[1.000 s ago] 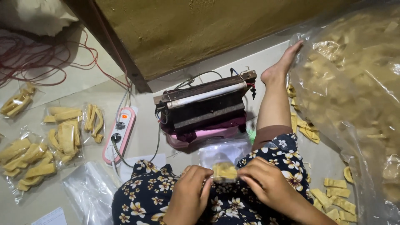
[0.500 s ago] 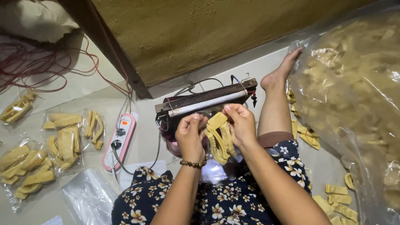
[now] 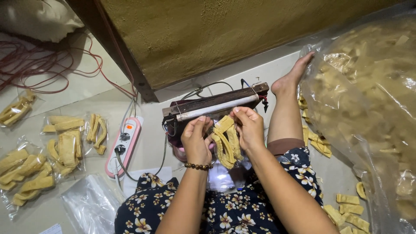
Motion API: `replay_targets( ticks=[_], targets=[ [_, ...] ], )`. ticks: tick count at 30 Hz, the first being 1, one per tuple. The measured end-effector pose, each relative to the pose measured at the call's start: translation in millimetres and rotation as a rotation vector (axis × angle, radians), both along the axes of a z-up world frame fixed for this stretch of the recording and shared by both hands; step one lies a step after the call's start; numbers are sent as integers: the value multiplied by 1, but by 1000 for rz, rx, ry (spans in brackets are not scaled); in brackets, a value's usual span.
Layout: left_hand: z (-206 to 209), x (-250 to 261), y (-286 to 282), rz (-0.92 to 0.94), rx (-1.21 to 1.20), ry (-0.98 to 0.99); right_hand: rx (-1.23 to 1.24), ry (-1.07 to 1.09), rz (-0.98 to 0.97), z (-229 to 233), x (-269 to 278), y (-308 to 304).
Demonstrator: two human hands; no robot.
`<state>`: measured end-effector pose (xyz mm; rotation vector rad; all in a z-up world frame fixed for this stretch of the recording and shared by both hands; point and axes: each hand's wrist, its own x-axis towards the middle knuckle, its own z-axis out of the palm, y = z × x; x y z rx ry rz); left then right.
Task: Packing small snack items into individual plastic bags by hand while sitting on the floor.
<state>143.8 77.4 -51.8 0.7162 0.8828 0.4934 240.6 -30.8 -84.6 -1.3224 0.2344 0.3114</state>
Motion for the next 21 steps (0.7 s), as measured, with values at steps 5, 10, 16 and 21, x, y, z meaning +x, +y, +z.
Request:
replay_targets(
  ticks=[5, 10, 16, 21],
  targets=[
    [7, -3, -4, 5, 11, -5, 19, -15, 16, 0, -2, -2],
    [22, -38, -22, 4, 124, 36, -14, -70, 46, 50, -42, -21],
    [43, -109, -56, -215, 898, -127, -591, -1359, 473, 95, -105, -49],
    [41, -152, -66, -155, 362, -312, -581, -1197, 571, 109, -117, -78]
  ],
)
